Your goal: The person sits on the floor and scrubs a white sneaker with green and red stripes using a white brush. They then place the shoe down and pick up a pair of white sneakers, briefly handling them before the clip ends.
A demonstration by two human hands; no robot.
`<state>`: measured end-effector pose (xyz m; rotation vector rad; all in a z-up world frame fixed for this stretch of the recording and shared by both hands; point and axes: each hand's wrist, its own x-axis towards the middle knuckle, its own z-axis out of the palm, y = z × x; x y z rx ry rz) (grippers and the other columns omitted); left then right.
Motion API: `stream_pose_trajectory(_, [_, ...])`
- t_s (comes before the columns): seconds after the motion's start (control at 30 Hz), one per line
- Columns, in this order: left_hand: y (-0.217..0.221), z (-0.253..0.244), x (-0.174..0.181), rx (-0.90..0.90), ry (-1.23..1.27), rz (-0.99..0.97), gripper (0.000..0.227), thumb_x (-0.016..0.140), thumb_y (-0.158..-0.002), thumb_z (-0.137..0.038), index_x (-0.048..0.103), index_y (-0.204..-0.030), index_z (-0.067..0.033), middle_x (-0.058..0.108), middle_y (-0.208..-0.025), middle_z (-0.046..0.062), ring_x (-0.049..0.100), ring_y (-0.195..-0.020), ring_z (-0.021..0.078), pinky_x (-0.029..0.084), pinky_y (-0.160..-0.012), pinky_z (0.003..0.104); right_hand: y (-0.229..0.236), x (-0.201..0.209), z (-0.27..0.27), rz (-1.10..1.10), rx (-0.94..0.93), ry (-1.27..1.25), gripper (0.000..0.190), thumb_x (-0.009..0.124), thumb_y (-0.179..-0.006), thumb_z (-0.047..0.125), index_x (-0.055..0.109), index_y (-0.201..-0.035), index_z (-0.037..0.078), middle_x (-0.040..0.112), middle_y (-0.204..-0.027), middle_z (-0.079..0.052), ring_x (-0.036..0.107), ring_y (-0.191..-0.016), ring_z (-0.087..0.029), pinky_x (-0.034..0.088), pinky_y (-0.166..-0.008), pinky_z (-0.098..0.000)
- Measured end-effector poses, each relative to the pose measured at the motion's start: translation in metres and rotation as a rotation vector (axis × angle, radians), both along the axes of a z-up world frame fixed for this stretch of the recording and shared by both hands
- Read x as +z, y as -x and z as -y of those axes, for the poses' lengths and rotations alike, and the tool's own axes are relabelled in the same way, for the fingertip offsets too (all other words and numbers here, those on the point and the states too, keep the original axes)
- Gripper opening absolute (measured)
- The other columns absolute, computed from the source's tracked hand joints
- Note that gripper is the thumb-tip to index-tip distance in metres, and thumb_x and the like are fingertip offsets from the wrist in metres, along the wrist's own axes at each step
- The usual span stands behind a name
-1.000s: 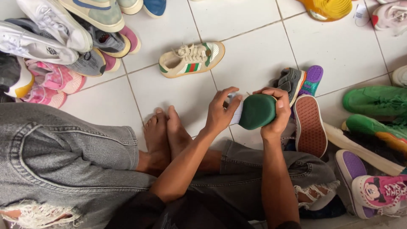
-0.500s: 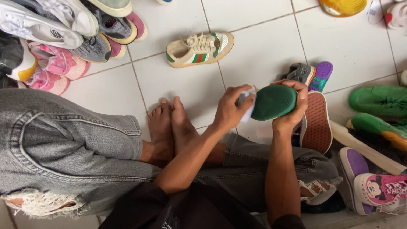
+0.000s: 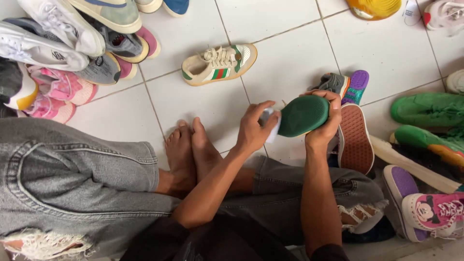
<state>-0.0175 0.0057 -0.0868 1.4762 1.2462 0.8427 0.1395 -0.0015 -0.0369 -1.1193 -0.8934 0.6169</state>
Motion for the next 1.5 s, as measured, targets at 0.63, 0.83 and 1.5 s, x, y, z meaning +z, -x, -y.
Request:
stream_pose_trajectory(0.63, [0.011, -0.016, 0.007, 0.278, 0.999, 0.824, 0.048, 0.073, -0.092, -0.035, 0.052, -0.123, -0.0045, 0.059, -0.122, 0.038, 0.069, -0.093, 0.0543, 0.062, -0.072, 0.063, -0.009, 0.028, 0.019, -0.273, -0.099, -0.357, 0.041, 0.027, -0.098, 0.040, 0.047, -0.094, 0.005, 0.055, -0.087, -0.018, 0.059, -0.081, -0.032, 0.051, -0.086, -0.0411])
stream_pose_trajectory(0.83, [0.032, -0.018, 0.026, -0.001, 0.816, 0.597, 0.046, 0.081, -0.081, -0.021, 0.071, -0.124, -0.0108, 0.066, -0.104, 0.023, 0.071, -0.082, 0.0378, 0.066, -0.064, 0.052, -0.016, 0.034, 0.014, -0.799, -0.270, -0.196, 0.030, 0.050, -0.095, 0.036, 0.057, -0.081, 0.011, 0.059, -0.084, -0.005, 0.061, -0.091, -0.021, 0.051, -0.088, -0.0315])
stream_pose_trajectory(1.5, [0.087, -0.051, 0.009, 0.013, 0.588, -0.109, 0.041, 0.080, -0.078, -0.043, 0.074, -0.114, -0.0252, 0.070, -0.102, 0.014, 0.067, -0.098, 0.0302, 0.060, -0.071, 0.047, -0.022, -0.018, -0.019, 0.214, -0.032, 0.951, 0.086, 0.053, -0.098, 0.083, 0.034, -0.144, 0.012, 0.059, -0.125, -0.038, 0.054, -0.128, -0.054, 0.042, -0.106, -0.0639])
